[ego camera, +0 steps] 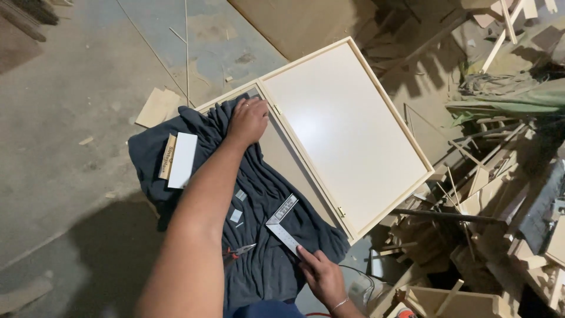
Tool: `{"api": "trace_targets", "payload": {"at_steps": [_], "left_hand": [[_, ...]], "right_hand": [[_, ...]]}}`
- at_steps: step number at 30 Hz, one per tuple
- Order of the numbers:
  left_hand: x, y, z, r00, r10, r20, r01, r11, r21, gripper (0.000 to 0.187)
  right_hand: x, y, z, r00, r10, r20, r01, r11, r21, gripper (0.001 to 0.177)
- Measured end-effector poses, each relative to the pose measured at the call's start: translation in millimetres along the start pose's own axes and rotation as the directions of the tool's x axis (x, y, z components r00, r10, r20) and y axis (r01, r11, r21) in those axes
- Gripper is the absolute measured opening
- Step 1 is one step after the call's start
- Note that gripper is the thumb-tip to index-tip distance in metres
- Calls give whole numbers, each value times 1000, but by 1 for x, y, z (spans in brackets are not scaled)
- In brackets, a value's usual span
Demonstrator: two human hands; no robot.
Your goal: Sanding the edges of a wooden frame and then measuring it for assembly using a square and pencil.
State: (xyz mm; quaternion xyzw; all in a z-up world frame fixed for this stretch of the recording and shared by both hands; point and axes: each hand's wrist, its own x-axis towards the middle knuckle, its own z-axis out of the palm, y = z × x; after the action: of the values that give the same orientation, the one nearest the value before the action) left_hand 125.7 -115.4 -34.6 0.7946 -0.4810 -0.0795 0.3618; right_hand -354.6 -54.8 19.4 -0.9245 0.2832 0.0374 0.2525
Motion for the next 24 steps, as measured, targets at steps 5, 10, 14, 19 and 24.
{"api": "trace_targets", "payload": {"at_steps": [5,10,14,19,24], "left_hand": [[14,-3,-2,935,-29,-355,54,997,62,9],[26,2,-3,918,-81,-389,158,973,170,3],[27,-1,2,890,-71,-450,156,976,155,7],[24,-5,-5,912,-38,-409,99,987,129,5],[15,0,-13,937,169,-306,-57,937,344,9]], "right_hand": [[0,-1,-1,999,14,29,-13,999,-30,54],[2,-3,-2,999,32,24,-32,999,-25,53],[0,-2,0,996,74,57,-70,996,-58,52],[0,0,1,997,52,51,-50,998,-44,54],[1,-7,-5,1000,4,26,-3,999,-54,52]]}}
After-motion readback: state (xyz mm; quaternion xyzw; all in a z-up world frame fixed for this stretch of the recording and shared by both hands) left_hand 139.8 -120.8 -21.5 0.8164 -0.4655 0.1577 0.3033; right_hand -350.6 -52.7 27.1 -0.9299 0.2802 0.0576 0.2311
